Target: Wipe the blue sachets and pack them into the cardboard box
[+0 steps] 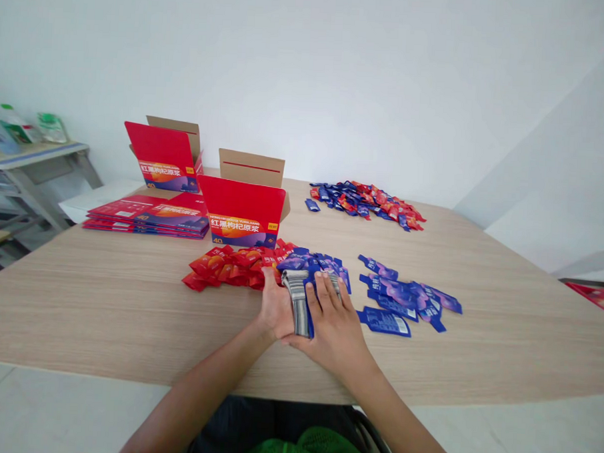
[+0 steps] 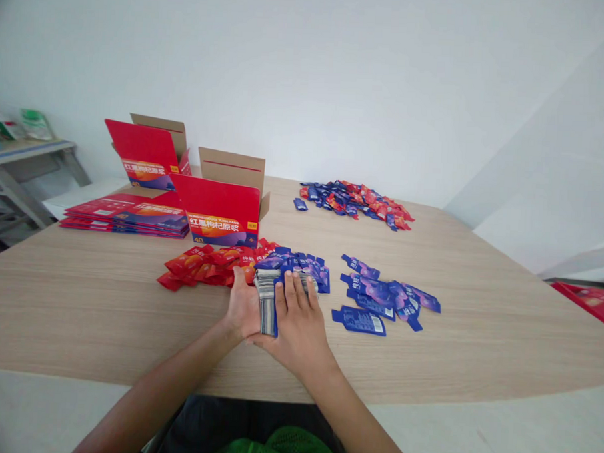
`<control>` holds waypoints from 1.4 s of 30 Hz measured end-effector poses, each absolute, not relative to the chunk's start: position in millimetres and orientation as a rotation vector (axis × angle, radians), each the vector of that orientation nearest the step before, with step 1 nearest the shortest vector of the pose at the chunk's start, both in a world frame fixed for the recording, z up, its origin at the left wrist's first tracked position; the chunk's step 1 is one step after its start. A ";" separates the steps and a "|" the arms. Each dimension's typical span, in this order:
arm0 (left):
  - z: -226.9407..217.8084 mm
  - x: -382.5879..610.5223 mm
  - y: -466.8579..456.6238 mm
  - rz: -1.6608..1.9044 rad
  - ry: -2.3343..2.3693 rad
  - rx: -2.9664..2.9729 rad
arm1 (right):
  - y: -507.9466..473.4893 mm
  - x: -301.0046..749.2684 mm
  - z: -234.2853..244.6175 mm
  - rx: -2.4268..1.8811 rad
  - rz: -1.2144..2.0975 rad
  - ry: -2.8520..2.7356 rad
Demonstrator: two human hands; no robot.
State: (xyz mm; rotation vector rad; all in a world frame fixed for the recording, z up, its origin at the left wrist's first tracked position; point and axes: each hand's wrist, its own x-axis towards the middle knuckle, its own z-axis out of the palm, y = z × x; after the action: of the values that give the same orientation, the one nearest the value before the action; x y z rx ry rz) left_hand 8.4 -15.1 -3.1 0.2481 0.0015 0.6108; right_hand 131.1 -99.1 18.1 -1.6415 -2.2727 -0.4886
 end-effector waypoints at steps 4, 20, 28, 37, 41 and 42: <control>-2.8 5.5 -14.0 0.624 0.026 0.212 | -103.4 134.9 17.2 -1.567 -0.506 -2.395; 1.8 4.3 -17.6 0.590 -0.032 0.269 | -127.2 117.5 21.3 -1.572 -0.308 -2.412; 2.0 2.9 -16.7 0.594 0.007 0.274 | -98.5 127.1 36.4 -1.670 -0.336 -2.286; 8.1 8.1 -22.2 0.608 0.042 0.242 | -64.0 137.4 24.6 -1.929 -0.404 -2.127; 8.7 8.2 -19.3 0.622 0.062 0.217 | -68.2 140.0 20.8 -1.879 -0.422 -2.185; 7.7 8.0 -18.2 0.631 0.079 0.214 | -71.5 139.1 20.1 -1.852 -0.429 -2.208</control>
State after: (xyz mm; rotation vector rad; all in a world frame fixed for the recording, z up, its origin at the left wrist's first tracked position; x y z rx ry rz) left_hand 8.0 -18.2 7.7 0.2143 0.0789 0.6306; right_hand 139.1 -71.5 20.1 -1.8523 -2.2083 -0.4285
